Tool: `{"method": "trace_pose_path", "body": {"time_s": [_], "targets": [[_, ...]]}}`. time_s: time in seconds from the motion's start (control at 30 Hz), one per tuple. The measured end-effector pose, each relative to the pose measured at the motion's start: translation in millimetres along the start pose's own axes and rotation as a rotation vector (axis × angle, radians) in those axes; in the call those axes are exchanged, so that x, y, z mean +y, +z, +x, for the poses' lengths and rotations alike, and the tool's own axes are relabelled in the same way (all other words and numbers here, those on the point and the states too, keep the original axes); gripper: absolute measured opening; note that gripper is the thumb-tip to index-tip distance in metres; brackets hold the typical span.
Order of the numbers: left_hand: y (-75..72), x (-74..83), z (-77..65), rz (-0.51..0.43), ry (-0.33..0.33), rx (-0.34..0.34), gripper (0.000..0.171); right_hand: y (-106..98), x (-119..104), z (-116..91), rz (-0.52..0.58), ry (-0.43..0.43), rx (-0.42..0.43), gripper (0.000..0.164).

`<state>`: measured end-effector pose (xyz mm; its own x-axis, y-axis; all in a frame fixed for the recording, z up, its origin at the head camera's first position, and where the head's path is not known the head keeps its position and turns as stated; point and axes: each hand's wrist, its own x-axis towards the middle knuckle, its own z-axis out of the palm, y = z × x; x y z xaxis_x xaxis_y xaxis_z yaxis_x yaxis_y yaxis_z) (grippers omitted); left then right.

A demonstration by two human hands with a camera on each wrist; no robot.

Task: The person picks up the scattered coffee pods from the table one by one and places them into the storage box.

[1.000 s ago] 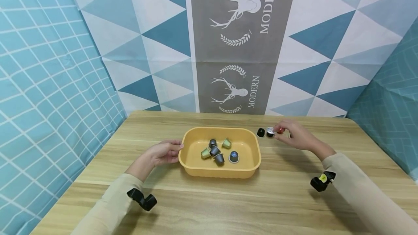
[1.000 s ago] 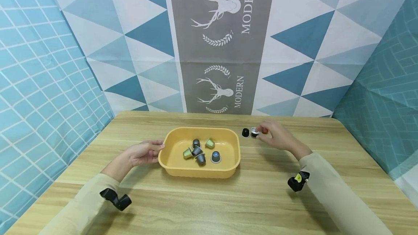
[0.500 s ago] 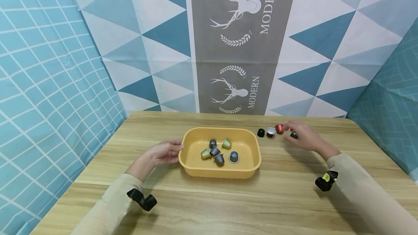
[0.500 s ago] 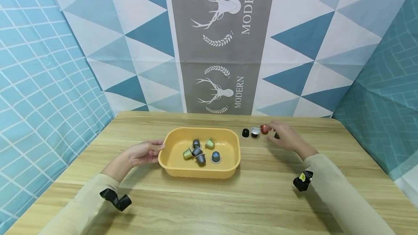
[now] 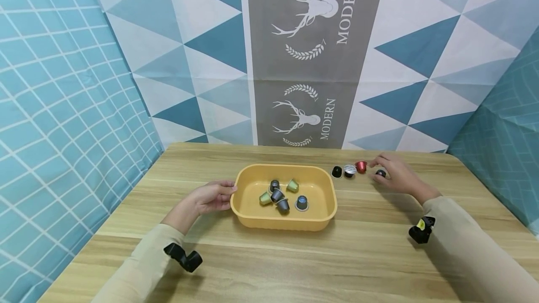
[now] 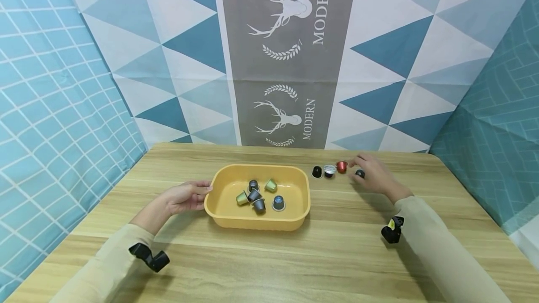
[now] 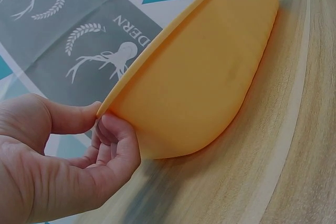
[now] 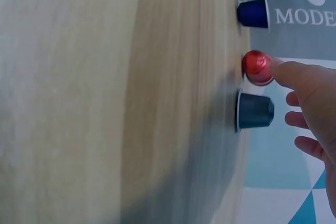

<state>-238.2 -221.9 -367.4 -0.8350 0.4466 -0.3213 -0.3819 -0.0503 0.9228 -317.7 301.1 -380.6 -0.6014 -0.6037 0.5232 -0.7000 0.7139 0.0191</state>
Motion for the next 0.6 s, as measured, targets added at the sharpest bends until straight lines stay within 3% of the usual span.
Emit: {"method": "trace_pose_path", "body": {"time_s": [0.13, 0.37, 0.6], "targets": [[10.5, 5.2, -5.0, 0.011, -0.033, 0.073, 0.016, 3, 5, -4, -0.025, 0.025, -0.049, 0.03], [10.3, 4.4, -4.8, 0.008, -0.035, 0.078, 0.013, 6, 10, -8, -0.039, 0.1, -0.172, 0.03], [10.4, 4.5, -3.7, 0.015, -0.039, 0.087, 0.015, 8, 12, -9, -0.036, 0.114, -0.209, 0.028]]}}
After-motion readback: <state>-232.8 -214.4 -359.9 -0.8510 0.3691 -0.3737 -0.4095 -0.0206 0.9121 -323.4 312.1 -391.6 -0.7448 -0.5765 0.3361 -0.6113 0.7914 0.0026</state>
